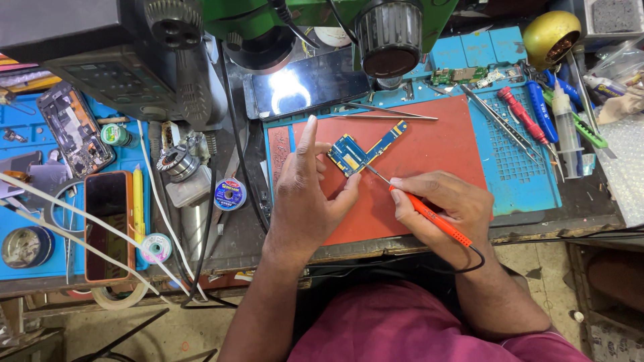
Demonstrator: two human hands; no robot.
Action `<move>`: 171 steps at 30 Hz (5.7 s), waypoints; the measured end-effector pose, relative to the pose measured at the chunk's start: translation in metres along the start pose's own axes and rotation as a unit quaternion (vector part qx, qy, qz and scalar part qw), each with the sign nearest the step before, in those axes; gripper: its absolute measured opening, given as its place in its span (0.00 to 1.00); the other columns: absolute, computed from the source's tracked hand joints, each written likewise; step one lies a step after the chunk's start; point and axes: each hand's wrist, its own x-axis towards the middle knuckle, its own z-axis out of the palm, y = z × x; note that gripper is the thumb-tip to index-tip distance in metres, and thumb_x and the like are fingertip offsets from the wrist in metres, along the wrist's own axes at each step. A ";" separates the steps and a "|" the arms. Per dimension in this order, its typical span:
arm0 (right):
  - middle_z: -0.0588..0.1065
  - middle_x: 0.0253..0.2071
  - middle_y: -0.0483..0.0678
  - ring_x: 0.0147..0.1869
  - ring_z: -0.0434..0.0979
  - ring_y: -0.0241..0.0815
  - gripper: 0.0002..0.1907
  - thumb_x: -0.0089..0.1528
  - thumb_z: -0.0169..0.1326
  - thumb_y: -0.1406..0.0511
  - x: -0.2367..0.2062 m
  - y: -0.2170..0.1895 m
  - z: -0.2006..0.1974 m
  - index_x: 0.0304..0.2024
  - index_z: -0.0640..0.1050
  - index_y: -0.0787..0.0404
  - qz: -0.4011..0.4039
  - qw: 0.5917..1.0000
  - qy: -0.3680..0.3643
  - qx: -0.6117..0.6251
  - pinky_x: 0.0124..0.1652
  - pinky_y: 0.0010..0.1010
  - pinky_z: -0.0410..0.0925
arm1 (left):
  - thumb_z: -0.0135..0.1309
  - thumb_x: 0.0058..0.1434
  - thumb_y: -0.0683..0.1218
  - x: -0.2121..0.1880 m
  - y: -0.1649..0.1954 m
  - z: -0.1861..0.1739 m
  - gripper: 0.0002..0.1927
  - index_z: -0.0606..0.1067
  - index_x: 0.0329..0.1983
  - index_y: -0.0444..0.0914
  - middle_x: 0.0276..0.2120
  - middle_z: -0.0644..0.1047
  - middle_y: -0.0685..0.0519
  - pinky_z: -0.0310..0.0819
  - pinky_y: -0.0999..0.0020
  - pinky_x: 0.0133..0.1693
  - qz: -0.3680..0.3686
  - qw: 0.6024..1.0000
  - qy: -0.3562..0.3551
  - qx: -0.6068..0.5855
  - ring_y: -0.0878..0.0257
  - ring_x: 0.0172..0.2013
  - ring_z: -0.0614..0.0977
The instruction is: The person applies flux to a small L-shaped circuit board and then uses a soldering iron to work on specific points on the board. The person repeatedly touches the board with the soldering iron while holding it steady with the other hand.
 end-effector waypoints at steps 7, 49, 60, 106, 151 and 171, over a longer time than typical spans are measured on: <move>0.81 0.34 0.49 0.36 0.82 0.37 0.11 0.57 0.64 0.72 0.001 0.000 0.002 0.43 0.83 0.63 0.006 1.000 -0.007 0.014 0.36 0.24 0.72 | 0.70 0.55 0.44 0.000 0.001 0.000 0.50 0.54 0.76 0.31 0.46 0.77 0.50 0.75 0.64 0.43 -0.009 1.000 -0.001 -0.003 0.60 0.37 0.75; 0.82 0.34 0.48 0.34 0.82 0.36 0.10 0.57 0.64 0.71 0.002 0.000 -0.003 0.42 0.84 0.62 0.030 0.999 -0.008 0.017 0.34 0.23 0.72 | 0.71 0.53 0.45 0.001 0.007 0.000 0.50 0.55 0.74 0.31 0.44 0.78 0.51 0.73 0.61 0.45 0.007 1.000 0.007 0.027 0.60 0.36 0.75; 0.82 0.35 0.49 0.36 0.83 0.38 0.10 0.57 0.64 0.71 0.001 0.002 -0.005 0.42 0.83 0.63 0.009 1.000 -0.007 0.027 0.36 0.25 0.73 | 0.70 0.54 0.44 0.001 0.007 0.001 0.49 0.56 0.74 0.31 0.46 0.78 0.49 0.75 0.64 0.42 -0.017 1.000 -0.007 0.001 0.60 0.37 0.75; 0.82 0.37 0.50 0.37 0.83 0.37 0.11 0.58 0.64 0.72 0.000 0.000 -0.001 0.44 0.83 0.64 0.013 1.000 -0.005 0.023 0.37 0.24 0.74 | 0.70 0.54 0.44 -0.001 0.005 0.000 0.50 0.55 0.75 0.30 0.45 0.77 0.50 0.74 0.63 0.43 -0.003 1.000 -0.006 0.009 0.60 0.37 0.75; 0.82 0.37 0.50 0.38 0.83 0.37 0.11 0.58 0.64 0.72 0.002 0.000 0.000 0.44 0.83 0.64 0.005 1.000 -0.016 0.014 0.38 0.25 0.74 | 0.70 0.55 0.44 0.000 0.007 -0.001 0.50 0.55 0.75 0.31 0.45 0.77 0.50 0.75 0.64 0.44 -0.005 1.000 -0.004 -0.004 0.59 0.38 0.75; 0.82 0.37 0.49 0.38 0.83 0.36 0.11 0.58 0.63 0.72 0.002 0.001 0.002 0.44 0.84 0.64 0.026 0.999 -0.015 0.019 0.38 0.24 0.73 | 0.70 0.55 0.44 0.000 0.006 -0.001 0.50 0.54 0.75 0.30 0.45 0.77 0.50 0.75 0.63 0.44 -0.002 1.000 -0.004 0.004 0.60 0.38 0.75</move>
